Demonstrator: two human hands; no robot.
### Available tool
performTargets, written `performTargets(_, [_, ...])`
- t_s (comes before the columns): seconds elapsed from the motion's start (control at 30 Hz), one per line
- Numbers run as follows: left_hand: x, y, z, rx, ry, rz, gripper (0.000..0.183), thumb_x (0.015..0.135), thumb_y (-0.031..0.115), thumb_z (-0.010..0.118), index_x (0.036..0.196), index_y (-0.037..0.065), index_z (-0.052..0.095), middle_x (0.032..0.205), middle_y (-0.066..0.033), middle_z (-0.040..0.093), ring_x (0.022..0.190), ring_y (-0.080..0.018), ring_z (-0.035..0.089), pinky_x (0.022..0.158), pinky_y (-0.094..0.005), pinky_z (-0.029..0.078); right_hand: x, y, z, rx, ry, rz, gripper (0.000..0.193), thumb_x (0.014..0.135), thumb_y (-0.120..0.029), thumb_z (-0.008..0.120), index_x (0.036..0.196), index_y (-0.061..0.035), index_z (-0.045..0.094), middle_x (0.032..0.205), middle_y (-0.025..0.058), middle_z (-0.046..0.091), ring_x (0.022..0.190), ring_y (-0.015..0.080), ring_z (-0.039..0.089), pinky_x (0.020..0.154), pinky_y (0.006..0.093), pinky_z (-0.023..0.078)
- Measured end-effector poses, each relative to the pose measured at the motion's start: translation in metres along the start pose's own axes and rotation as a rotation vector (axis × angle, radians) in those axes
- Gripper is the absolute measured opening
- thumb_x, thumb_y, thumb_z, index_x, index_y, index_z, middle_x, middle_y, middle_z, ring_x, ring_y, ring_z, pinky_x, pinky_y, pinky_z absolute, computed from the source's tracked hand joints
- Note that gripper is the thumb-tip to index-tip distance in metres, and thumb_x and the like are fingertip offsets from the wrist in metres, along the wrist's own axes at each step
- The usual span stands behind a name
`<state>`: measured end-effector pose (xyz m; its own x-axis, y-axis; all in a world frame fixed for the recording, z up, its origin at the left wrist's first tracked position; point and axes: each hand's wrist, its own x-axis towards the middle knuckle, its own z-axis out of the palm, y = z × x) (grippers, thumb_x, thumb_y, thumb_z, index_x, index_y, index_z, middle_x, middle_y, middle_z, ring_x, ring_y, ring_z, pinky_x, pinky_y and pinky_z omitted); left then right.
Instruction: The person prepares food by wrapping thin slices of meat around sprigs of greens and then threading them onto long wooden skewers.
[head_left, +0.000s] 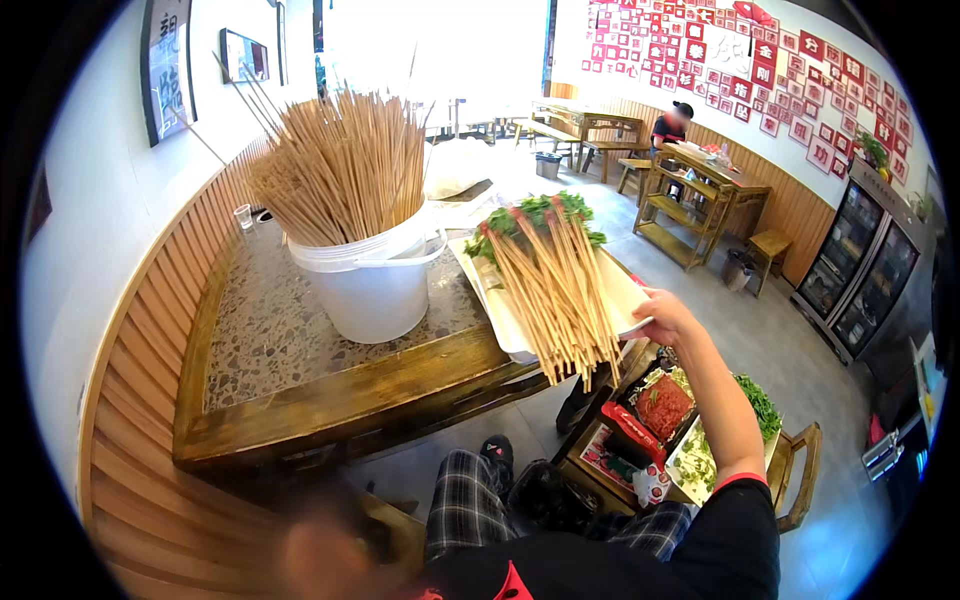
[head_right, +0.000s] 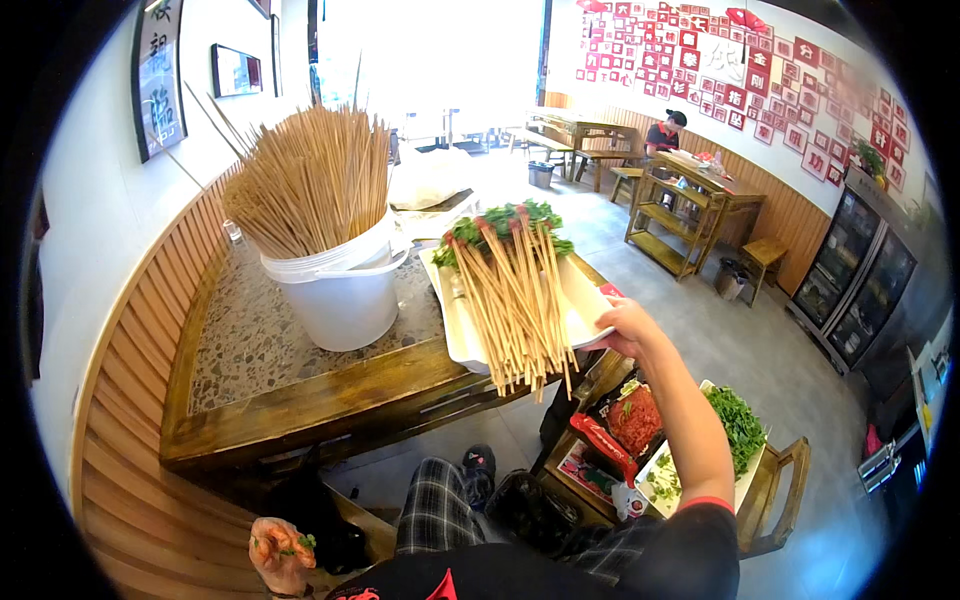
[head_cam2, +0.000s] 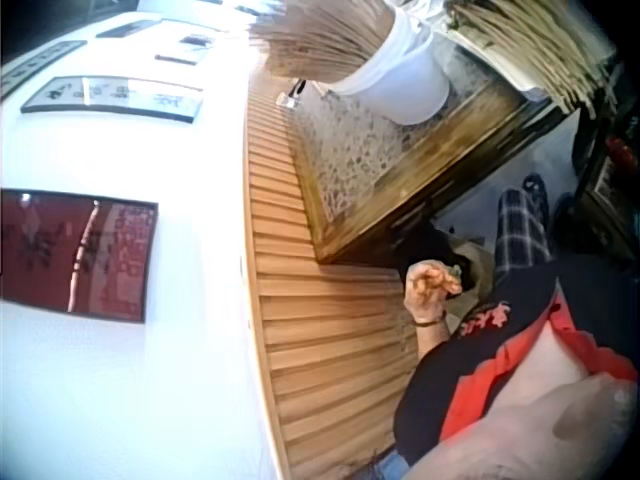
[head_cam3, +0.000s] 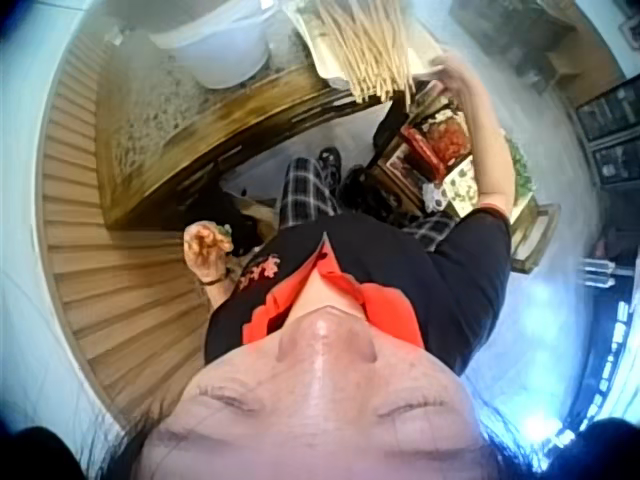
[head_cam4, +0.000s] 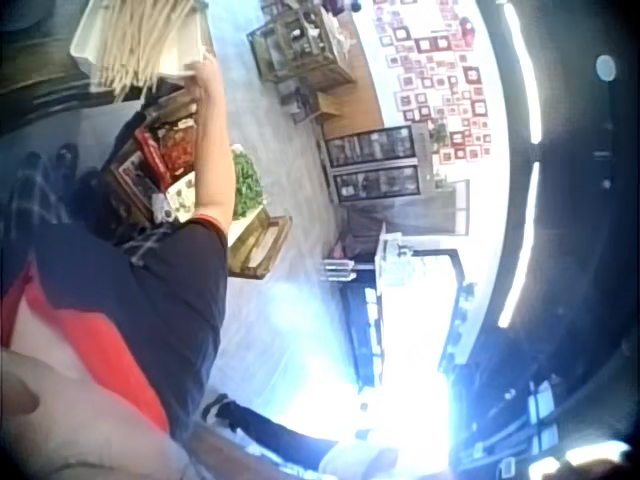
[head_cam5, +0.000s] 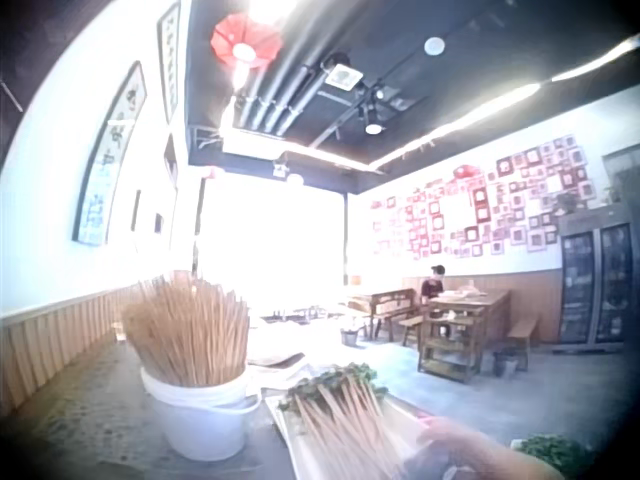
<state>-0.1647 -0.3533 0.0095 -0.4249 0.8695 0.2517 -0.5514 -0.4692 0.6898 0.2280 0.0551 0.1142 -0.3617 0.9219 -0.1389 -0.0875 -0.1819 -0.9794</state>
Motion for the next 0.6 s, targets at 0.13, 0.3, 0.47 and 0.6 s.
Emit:
performTargets(0.13, [-0.004,-0.008,0.004,0.036,0.177,0.157,0.038,0.076,0.029,0.066,0.066,-0.004,0.05,0.058,-0.0169,0.055,0.039,-0.0247,0.052,0.034,-0.034,0.046,-0.058,-0.02,0.006,-0.12,0.073,-0.029,0.05,0.066,0.009,0.044,0.116,0.0072,0.043,0.102,0.0183,0.055,0.086,0.0304,0.06,0.073,0.048,0.052])
performTargets(0.3, [-0.017,0.004,-0.023,0.088,-0.153,0.109,0.034,0.077,0.025,0.065,0.075,-0.008,0.058,0.066,-0.024,0.059,0.045,-0.0305,0.058,0.039,-0.0389,0.049,-0.142,-0.041,0.028,-0.143,0.067,-0.106,0.056,0.062,0.008,0.042,0.118,0.0084,0.042,0.101,0.0166,0.057,0.085,0.0239,0.06,0.074,0.0362,0.051])
performTargets(0.47, [-0.026,0.025,0.003,-0.206,-0.221,0.099,0.031,0.077,0.02,0.064,0.079,-0.011,0.059,0.066,-0.0265,0.059,0.046,-0.0359,0.058,0.038,-0.0416,0.049,-0.213,-0.041,0.055,-0.13,0.031,-0.081,0.054,0.063,0.005,0.045,0.117,0.01,0.043,0.1,0.0161,0.058,0.085,0.0219,0.061,0.076,0.0311,0.049])
performTargets(0.6, [-0.046,0.039,-0.009,-0.271,-0.343,0.22,0.029,0.077,0.017,0.065,0.072,-0.011,0.058,0.065,-0.0251,0.059,0.045,-0.0333,0.058,0.036,-0.0391,0.048,-0.225,-0.025,0.088,-0.064,-0.071,0.007,0.053,0.064,0.004,0.05,0.115,0.01,0.044,0.102,0.017,0.058,0.085,0.0218,0.061,0.075,0.0313,0.05])
